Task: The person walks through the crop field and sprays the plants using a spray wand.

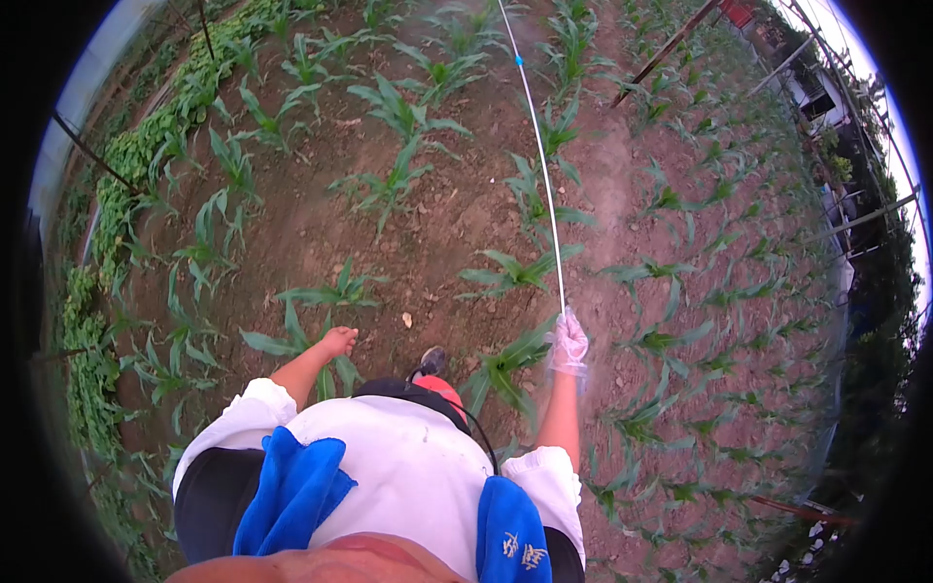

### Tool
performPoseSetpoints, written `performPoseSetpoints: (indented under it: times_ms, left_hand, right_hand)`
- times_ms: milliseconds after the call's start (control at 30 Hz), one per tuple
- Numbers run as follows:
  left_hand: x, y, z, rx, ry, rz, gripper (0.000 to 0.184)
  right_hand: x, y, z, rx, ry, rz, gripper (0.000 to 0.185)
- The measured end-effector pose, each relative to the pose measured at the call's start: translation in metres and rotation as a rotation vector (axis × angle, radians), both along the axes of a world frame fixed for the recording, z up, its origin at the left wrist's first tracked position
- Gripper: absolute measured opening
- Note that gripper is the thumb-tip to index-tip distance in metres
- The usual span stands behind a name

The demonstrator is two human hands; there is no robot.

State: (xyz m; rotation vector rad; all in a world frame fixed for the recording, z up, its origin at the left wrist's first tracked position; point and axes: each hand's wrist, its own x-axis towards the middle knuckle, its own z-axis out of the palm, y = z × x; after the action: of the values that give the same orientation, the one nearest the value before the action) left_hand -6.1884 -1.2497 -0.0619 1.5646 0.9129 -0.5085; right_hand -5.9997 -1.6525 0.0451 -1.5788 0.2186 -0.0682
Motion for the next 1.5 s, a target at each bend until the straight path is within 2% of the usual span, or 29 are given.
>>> performPoseSetpoints:
  times_ms: [33,100,167,200,267,300,333,367,400,433,467,533,633,700,833,900,933,967,1067,1200,1233,1300,1333,1400,1433,1500]
  left_hand:
    - [-0.019,0.002,0.004,-0.025,-0.026,0.015,0.024]
    - [-0.059,0.013,-0.024,-0.03,-0.023,0.014,0.026]
    - [-0.096,0.029,-0.036,0.025,0.121,-0.128,0.028]
    - [-0.115,0.035,-0.034,0.126,0.143,-0.175,0.032]
    - [-0.169,0.067,-0.093,0.699,-0.275,-0.794,0.037]
    - [-0.185,0.075,-0.102,0.693,-0.276,-0.799,0.037]
    - [-0.199,0.082,-0.107,0.498,-0.037,-0.66,0.039]
    - [-0.209,0.085,-0.109,0.303,0.194,-0.516,0.041]
    - [-0.198,0.072,-0.051,0.262,0.337,-0.541,0.039]
    - [-0.209,0.075,-0.073,0.259,0.333,-0.548,0.039]
    - [-0.222,0.078,-0.103,0.265,0.213,-0.52,0.038]
    - [-0.239,0.069,-0.12,0.258,0.095,-0.49,0.037]
    - [-0.225,0.033,-0.086,0.309,-0.162,-0.582,0.035]
    - [-0.217,0.009,-0.067,0.047,0.198,-0.199,0.034]
    - [-0.214,-0.018,-0.053,0.149,0.155,-0.326,0.036]
    - [-0.218,-0.026,-0.042,0.241,0.02,-0.584,0.04]
    - [-0.221,-0.034,-0.029,0.197,0.151,-0.496,0.042]
    - [-0.227,-0.037,-0.034,0.207,0.156,-0.504,0.042]
    - [-0.258,-0.046,-0.055,0.343,-0.055,-0.612,0.042]
    - [-0.315,-0.065,-0.036,0.3,-0.026,-0.654,0.04]
    - [-0.339,-0.068,-0.045,0.306,-0.027,-0.663,0.04]
    - [-0.386,-0.07,-0.069,0.758,-0.71,-0.993,0.039]
    - [-0.403,-0.073,-0.066,0.766,-0.719,-0.992,0.039]
    - [-0.431,-0.075,-0.06,0.287,0.004,-0.743,0.037]
    - [-0.44,-0.074,-0.058,0.287,0.002,-0.742,0.037]
    - [-0.461,-0.07,-0.052,0.218,0.299,-0.581,0.037]
  right_hand:
    - [-0.016,0.002,0.007,-0.083,-0.051,0.002,0.021]
    - [-0.039,-0.001,0.003,-0.168,-0.094,0.01,0.02]
    - [-0.065,-0.006,-0.002,-0.1,0.1,0.032,0.025]
    - [-0.084,0.004,0.011,-0.138,-0.03,0.005,0.019]
    - [-0.113,0.009,0.024,-0.151,0.01,-0.002,0.019]
    - [-0.128,0.008,0.026,-0.159,0.049,-0.009,0.019]
    - [-0.134,-0.015,-0.005,-0.205,0.021,-0.007,0.021]
    - [-0.147,-0.016,-0.002,-0.208,0.024,-0.014,0.021]
    - [-0.159,-0.016,0.005,-0.232,0.003,-0.009,0.021]
    - [-0.171,-0.015,0.011,-0.255,-0.018,-0.004,0.022]
    - [-0.18,-0.018,0.015,-0.256,-0.005,0.002,0.022]
    - [-0.197,-0.029,0.019,-0.286,0.008,-0.001,0.021]
    - [-0.216,-0.049,0.02,-0.314,-0.005,0.004,0.021]
    - [-0.233,-0.06,0.022,-0.317,-0.026,0.001,0.021]
    - [-0.28,-0.08,0.031,-0.36,0.033,-0.031,0.022]
    - [-0.317,-0.096,0.023,-0.319,0.064,-0.058,0.02]
    - [-0.335,-0.105,0.02,-0.356,0.063,-0.053,0.02]
    - [-0.352,-0.113,0.016,-0.346,0.068,-0.061,0.02]
    - [-0.411,-0.129,0.017,-0.288,0.132,-0.051,0.018]
    - [-0.478,-0.142,0.025,-0.21,0.206,-0.04,0.018]
    - [-0.494,-0.146,0.024,-0.203,0.206,-0.048,0.018]
    - [-0.516,-0.158,0.022,-0.298,0.16,-0.016,0.018]
    - [-0.528,-0.167,0.015,-0.291,0.179,-0.022,0.018]
    - [-0.546,-0.173,0.015,-0.274,0.162,-0.027,0.018]
    - [-0.556,-0.176,0.015,-0.259,0.156,-0.029,0.017]
    - [-0.575,-0.177,0.023,-0.263,0.194,-0.035,0.018]
